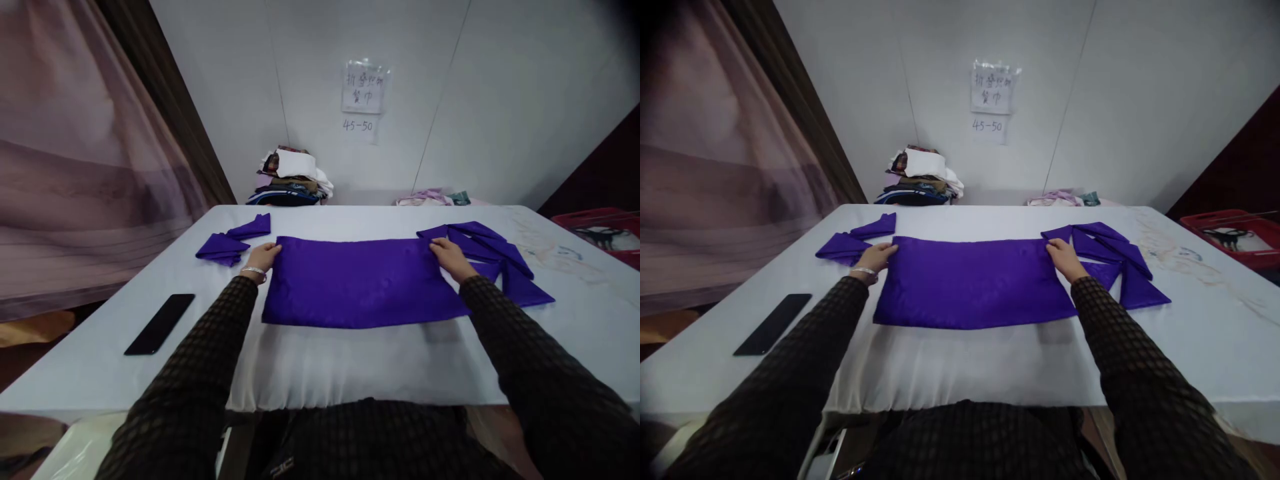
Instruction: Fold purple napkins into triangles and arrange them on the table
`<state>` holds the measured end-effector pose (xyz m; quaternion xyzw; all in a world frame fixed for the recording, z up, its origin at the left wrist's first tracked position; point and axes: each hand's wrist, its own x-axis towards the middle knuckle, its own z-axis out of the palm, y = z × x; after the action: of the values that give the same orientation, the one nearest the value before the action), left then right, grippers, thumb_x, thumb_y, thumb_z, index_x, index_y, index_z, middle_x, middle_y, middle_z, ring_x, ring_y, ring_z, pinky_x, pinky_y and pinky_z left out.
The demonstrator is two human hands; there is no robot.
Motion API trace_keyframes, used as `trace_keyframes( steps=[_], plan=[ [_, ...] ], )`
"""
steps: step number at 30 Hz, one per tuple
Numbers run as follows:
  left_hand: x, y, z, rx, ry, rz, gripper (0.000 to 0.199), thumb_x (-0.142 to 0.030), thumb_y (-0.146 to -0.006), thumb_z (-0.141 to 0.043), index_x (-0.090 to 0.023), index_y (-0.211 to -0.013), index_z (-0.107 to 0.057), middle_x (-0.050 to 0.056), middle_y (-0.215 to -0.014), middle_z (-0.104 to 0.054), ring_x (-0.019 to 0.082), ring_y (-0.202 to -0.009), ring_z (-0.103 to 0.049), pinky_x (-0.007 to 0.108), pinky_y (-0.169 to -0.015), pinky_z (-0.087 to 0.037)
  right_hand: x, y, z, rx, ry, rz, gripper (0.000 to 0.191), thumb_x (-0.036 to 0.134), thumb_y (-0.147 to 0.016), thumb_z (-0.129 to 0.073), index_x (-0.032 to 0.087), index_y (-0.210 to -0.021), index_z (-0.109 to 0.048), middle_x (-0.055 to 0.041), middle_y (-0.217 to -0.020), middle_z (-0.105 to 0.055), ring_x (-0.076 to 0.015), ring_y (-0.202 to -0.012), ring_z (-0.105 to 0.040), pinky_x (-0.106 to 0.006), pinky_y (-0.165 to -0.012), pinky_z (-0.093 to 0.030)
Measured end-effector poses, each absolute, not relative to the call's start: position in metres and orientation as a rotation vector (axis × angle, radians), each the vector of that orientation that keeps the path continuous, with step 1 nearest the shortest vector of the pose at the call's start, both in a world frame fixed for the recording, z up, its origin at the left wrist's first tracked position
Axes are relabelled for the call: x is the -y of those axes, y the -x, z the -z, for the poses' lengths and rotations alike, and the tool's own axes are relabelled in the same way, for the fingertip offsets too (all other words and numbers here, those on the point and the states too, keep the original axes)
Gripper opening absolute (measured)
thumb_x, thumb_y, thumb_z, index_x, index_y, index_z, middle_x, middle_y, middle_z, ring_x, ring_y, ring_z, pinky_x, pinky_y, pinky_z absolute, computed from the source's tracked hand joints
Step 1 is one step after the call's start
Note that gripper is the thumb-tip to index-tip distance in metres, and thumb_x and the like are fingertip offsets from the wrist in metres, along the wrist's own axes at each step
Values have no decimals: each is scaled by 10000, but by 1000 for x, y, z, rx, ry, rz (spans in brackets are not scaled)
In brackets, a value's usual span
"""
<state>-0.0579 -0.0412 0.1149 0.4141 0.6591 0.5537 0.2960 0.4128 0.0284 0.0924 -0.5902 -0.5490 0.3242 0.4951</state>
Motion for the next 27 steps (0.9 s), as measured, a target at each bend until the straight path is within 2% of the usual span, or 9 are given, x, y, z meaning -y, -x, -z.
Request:
trace_keyframes(
  steps=[2, 4, 7, 12, 16, 20, 24, 27],
  plan=[
    [35, 59, -92, -1940, -1186, -1332, 75, -198, -634, -672, -144, -659, -626, 5, -580, -615, 167, -621, -587, 307, -682, -474, -39, -409, -77, 1466, 1492, -700, 247, 252, -733, -598, 142, -951, -636, -53, -831, -669, -168, -718, -599, -308, -674, -486],
    [38, 59, -75, -2090, -1300, -1199, 107, -199, -677, -622, -143, -763, -653, 58, -751, -670, 201, -748, -613, 349, -793, -461, -40, -404, -63, 1633, 1513, -586, 303, 271, -779, -548, 134, -1040, -617, -92, -947, -674, -195, -831, -616, -339, -767, -486],
    [45, 54, -59, -2184, -1523, -1025, 232, -232, -753, -551, -133, -934, -656, 115, -992, -659, 225, -881, -608, 367, -875, -437, -34, -389, -45, 1898, 1468, -504, 264, 266, -814, -507, 149, -1008, -643, -96, -988, -681, -207, -914, -621, -350, -846, -472],
    [33, 32, -44, -2107, -1930, -724, 258, -256, -802, -533, -178, -1018, -651, 68, -1101, -637, 197, -1050, -554, 290, -967, -390, -33, -347, -22, 2238, 1385, -422, 241, 200, -831, -490, 183, -1002, -659, -65, -1059, -670, -188, -1007, -599, -320, -919, -438],
    [12, 23, -31, -2136, -2078, -518, 283, -204, -814, -515, -179, -1069, -636, 85, -1208, -587, 224, -1143, -495, 327, -996, -366, -52, -322, -11, 2376, 1401, -326, 291, 163, -837, -497, 150, -1099, -623, -100, -1171, -618, -202, -1104, -541, -315, -974, -378],
    [-2, 26, -22, -2200, -2132, -369, 280, -177, -824, -484, -174, -1054, -644, 108, -1162, -600, 254, -1102, -508, 368, -920, -409, -74, -316, -9, 2465, 1463, -214, 313, 145, -847, -493, 145, -1143, -596, -123, -1186, -599, -217, -1101, -527, -312, -947, -371],
    [-10, 29, -22, -2217, -2183, -299, 241, -183, -831, -464, -169, -944, -676, 106, -1029, -630, 248, -1016, -536, 349, -843, -427, -87, -316, -10, 2544, 1472, -120, 213, 162, -875, -468, 150, -960, -662, -106, -1012, -645, -201, -992, -551, -273, -878, -378],
    [-15, 29, -26, -2214, -2219, -288, 207, -181, -816, -475, -167, -857, -677, 105, -960, -630, 239, -970, -551, 339, -807, -426, -89, -316, -12, 2570, 1472, -46, 220, 170, -890, -447, 140, -860, -663, -112, -931, -636, -202, -934, -547, -269, -831, -378]
  ],
)
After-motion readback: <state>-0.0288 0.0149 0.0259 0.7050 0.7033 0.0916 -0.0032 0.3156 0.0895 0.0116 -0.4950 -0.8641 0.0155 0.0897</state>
